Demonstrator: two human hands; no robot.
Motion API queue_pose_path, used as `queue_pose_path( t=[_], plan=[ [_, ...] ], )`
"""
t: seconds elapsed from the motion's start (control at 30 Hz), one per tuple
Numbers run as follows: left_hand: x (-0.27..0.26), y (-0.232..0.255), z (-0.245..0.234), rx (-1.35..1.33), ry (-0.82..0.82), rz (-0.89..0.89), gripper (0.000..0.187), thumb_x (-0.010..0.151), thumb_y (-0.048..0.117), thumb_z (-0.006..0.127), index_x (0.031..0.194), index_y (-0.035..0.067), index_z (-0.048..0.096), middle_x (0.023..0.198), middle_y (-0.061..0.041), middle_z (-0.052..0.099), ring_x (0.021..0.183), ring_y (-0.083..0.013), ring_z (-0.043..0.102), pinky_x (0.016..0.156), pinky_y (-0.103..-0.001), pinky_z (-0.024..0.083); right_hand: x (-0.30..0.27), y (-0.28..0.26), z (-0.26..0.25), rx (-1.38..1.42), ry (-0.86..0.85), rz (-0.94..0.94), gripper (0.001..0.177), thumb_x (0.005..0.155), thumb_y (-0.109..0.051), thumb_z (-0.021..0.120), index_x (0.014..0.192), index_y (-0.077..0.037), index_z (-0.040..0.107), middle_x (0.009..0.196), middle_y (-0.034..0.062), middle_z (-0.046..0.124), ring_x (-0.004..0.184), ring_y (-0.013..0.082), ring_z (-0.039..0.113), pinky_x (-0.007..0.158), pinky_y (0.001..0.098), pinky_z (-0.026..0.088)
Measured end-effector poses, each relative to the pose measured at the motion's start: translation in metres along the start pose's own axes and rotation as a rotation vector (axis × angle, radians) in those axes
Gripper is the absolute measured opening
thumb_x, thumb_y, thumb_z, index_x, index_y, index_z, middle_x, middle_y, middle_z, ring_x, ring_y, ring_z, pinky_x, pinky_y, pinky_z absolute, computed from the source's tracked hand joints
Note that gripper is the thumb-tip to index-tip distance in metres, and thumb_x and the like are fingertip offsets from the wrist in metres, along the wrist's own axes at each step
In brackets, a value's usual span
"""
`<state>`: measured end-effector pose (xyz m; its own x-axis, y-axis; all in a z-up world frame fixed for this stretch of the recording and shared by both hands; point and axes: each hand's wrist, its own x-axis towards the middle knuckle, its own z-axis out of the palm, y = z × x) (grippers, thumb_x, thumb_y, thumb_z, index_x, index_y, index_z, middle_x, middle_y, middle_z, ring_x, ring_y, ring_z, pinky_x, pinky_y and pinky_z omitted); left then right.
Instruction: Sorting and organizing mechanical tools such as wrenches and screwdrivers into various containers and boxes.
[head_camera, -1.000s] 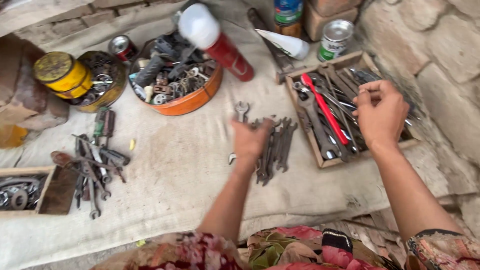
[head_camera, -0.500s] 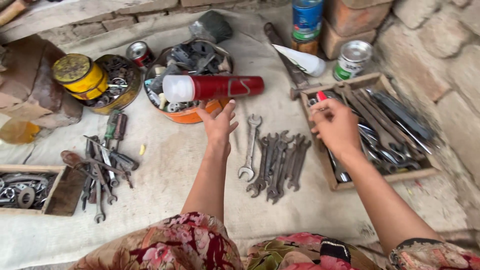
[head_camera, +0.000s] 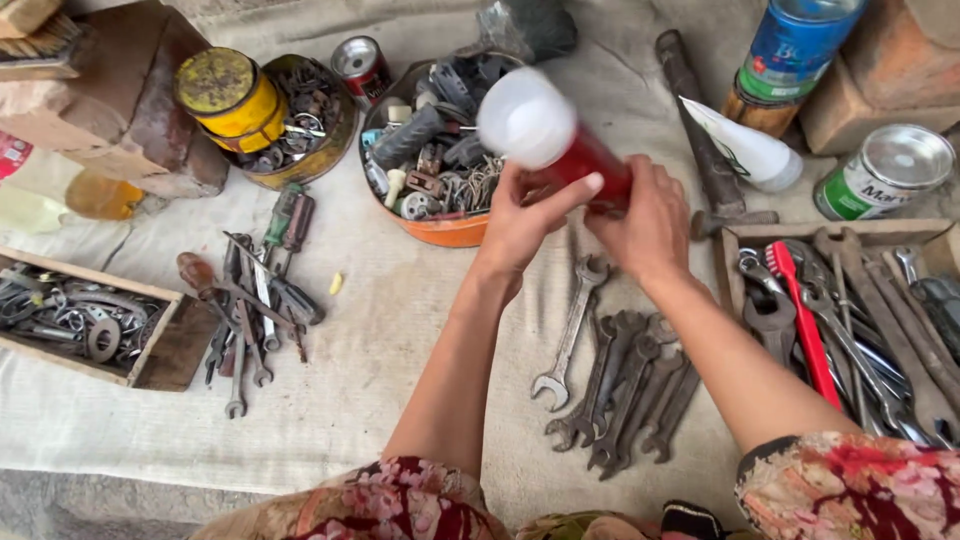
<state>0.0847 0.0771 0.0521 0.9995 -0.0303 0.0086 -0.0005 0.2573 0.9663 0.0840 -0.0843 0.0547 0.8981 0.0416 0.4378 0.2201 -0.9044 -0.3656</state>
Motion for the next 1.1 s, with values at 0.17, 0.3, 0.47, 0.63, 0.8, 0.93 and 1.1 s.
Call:
queue_pose_path(
  t=[0.17, 0.3, 0.47, 0.63, 0.8, 0.93, 1.1],
  plan=[
    [-0.005, 0.024, 0.030, -0.251, -0.215, -0.129, 0.072, 0.081, 0.043, 0.078, 0.140, 0.011, 0.052, 0.131, -0.012, 0.066, 0.119, -0.0223, 0.063, 0.098, -0.041, 0.051, -0.014, 0.028, -0.031, 0.331, 0.041, 0.192, 0.051, 0.076, -0.028, 0.088, 0.115, -0.004, 0.065, 0.099, 0.0121, 0.075, 0.090, 0.0288, 0.074, 0.081, 0.0426, 0.056],
    [-0.015, -0.008, 0.058, -0.236, -0.260, -0.295, 0.069, 0.083, 0.041, 0.076, 0.139, 0.011, 0.049, 0.128, -0.010, 0.068, 0.117, -0.0225, 0.064, 0.100, -0.042, 0.052, -0.038, 0.060, -0.066, 0.521, 0.199, 0.242, 0.039, 0.089, -0.031, 0.086, 0.113, -0.005, 0.070, 0.103, 0.0089, 0.077, 0.093, 0.0204, 0.076, 0.087, 0.0347, 0.058],
    [-0.025, -0.037, 0.107, -0.148, -0.305, -0.372, 0.062, 0.085, 0.040, 0.073, 0.135, 0.008, 0.054, 0.121, -0.008, 0.070, 0.110, -0.0206, 0.067, 0.093, -0.041, 0.056, -0.053, 0.153, -0.091, 0.376, 0.450, 0.176, 0.043, 0.095, -0.025, 0.088, 0.122, 0.001, 0.065, 0.111, 0.0105, 0.074, 0.104, 0.0226, 0.074, 0.097, 0.0370, 0.059],
    [0.009, -0.106, 0.181, -0.051, -0.342, -0.384, 0.042, 0.092, 0.034, 0.065, 0.122, 0.004, 0.063, 0.107, -0.008, 0.073, 0.092, -0.0177, 0.070, 0.076, -0.035, 0.060, -0.052, 0.197, -0.130, 0.250, 0.611, 0.249, 0.048, 0.091, -0.019, 0.085, 0.128, 0.001, 0.061, 0.117, 0.0113, 0.072, 0.104, 0.0220, 0.070, 0.102, 0.0384, 0.056],
    [0.061, -0.120, 0.267, 0.103, -0.206, -0.330, 0.045, 0.099, 0.033, 0.056, 0.102, -0.009, 0.073, 0.082, -0.015, 0.076, 0.061, -0.0198, 0.072, 0.053, -0.032, 0.062, -0.044, 0.261, -0.136, 0.289, 0.730, 0.278, 0.066, 0.090, -0.020, 0.093, 0.139, 0.000, 0.054, 0.129, 0.0131, 0.067, 0.114, 0.0262, 0.068, 0.105, 0.0381, 0.054],
    [0.080, -0.071, 0.303, 0.411, -0.335, -0.419, 0.070, 0.105, 0.049, 0.047, 0.102, -0.017, 0.071, 0.080, -0.019, 0.076, 0.060, -0.0254, 0.074, 0.052, -0.034, 0.062, -0.029, 0.277, -0.130, 0.268, 0.668, 0.284, 0.064, 0.087, -0.017, 0.088, 0.138, 0.003, 0.054, 0.128, 0.0148, 0.070, 0.123, 0.0305, 0.070, 0.114, 0.0410, 0.053],
    [0.134, -0.124, 0.319, 0.105, -0.441, -0.595, 0.043, 0.100, 0.035, 0.046, 0.120, -0.003, 0.052, 0.099, -0.017, 0.066, 0.073, -0.0367, 0.078, 0.064, -0.045, 0.069, -0.004, 0.256, -0.132, 0.191, 0.624, 0.394, 0.077, 0.085, -0.032, 0.097, 0.140, 0.000, 0.054, 0.125, 0.0200, 0.071, 0.115, 0.0356, 0.069, 0.102, 0.0444, 0.050]
  ],
)
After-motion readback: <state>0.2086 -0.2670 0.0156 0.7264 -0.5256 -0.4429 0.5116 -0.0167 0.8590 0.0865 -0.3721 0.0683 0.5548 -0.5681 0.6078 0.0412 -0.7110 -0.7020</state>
